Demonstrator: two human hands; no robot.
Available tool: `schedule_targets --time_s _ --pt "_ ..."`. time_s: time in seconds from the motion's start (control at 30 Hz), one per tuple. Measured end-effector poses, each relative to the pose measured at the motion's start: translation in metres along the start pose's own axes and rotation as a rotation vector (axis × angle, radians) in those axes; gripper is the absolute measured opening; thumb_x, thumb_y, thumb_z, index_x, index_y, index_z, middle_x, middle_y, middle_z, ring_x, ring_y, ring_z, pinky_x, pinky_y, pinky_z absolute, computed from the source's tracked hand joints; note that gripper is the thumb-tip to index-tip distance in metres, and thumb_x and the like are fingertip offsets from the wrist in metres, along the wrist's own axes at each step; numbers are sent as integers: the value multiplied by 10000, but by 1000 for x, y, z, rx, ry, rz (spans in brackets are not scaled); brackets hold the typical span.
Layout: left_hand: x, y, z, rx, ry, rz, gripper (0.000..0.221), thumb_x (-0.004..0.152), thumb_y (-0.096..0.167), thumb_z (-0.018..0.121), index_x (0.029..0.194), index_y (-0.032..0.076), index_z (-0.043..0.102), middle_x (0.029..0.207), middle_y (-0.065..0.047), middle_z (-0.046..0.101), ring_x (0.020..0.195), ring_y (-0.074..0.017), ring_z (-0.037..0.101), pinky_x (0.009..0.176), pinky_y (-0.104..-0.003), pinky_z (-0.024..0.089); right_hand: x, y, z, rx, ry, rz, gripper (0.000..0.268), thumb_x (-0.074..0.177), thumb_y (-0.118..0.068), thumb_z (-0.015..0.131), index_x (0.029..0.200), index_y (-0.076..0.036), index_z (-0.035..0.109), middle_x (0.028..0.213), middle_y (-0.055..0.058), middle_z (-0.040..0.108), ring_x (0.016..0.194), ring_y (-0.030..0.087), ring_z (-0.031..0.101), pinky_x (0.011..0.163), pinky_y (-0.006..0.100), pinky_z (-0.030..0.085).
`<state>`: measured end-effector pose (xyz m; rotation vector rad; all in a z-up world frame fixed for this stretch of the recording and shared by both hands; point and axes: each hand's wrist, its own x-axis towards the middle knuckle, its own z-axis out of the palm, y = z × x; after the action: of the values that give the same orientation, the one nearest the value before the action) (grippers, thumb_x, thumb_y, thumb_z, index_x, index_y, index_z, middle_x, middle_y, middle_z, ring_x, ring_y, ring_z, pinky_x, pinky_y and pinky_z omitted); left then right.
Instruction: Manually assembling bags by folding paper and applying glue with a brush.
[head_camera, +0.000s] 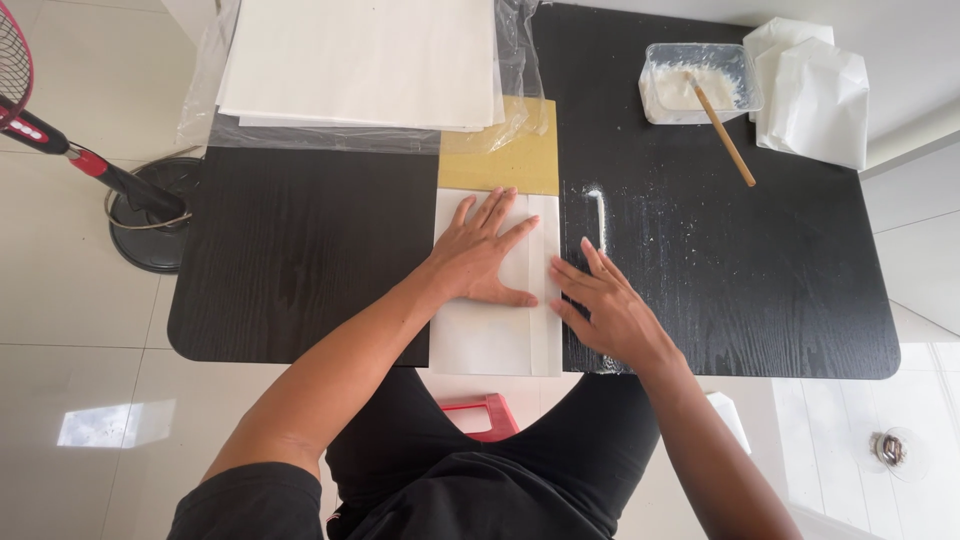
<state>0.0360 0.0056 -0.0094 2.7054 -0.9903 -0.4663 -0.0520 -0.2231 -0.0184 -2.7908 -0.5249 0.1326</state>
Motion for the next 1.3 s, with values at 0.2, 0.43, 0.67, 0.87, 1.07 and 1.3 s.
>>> schedule_targets --time_s 0.2,0.43,0.67,0.87,1.07,1.3 --pt "-1 -2 1 -26 9 7 1198 648 965 517 1593 262 299 1690 -183 139 1569 -330 102 1248 -547 46 43 19 4 -103 124 4 403 1046 -385 579 1371 -170 682 1468 -23 615 1536 318 313 1261 432 266" --pt "1 -1 1 -47 -2 -8 1212 629 973 525 1592 273 296 1693 -175 140 1572 -322 95 1250 -537 28 70 36 6 -138 95 25 471 1050 -425 560 1434 -162 635 1517 -41 571 1551 308 278 1280 405 224" --pt "3 0 -2 -20 -31 -25 1179 657 973 488 1596 289 286 1700 -156 121 1575 -307 78 1251 -534 27 21 7 -11 -35 -115 117 853 891 -633 637 1559 -135 454 1673 10 344 1584 375 69 1295 441 120" --pt "12 -5 8 -10 -115 -46 1055 765 929 402 1610 323 220 1710 -136 41 1581 -287 10 1252 -539 2 -23 -3 -10 -11 -250 101 1164 674 -719 823 1595 -174 366 1710 15 235 1577 378 33 1292 456 97" --pt "22 -14 5 -54 -220 -70 912 868 869 184 1621 355 148 1710 -110 -62 1574 -274 -84 1251 -545 -53 -27 -45 -19 243 -45 -335 623 762 -404 882 1292 -125 710 1327 75 713 1311 319 598 1138 433 470" --pt "22 -12 -1 -104 -300 -75 942 850 875 37 1627 352 131 1706 -95 -117 1562 -264 -151 1238 -527 -122 21 -56 35 69 -177 -667 758 1014 -616 377 1564 -95 420 1642 110 398 1517 375 319 1217 466 309"
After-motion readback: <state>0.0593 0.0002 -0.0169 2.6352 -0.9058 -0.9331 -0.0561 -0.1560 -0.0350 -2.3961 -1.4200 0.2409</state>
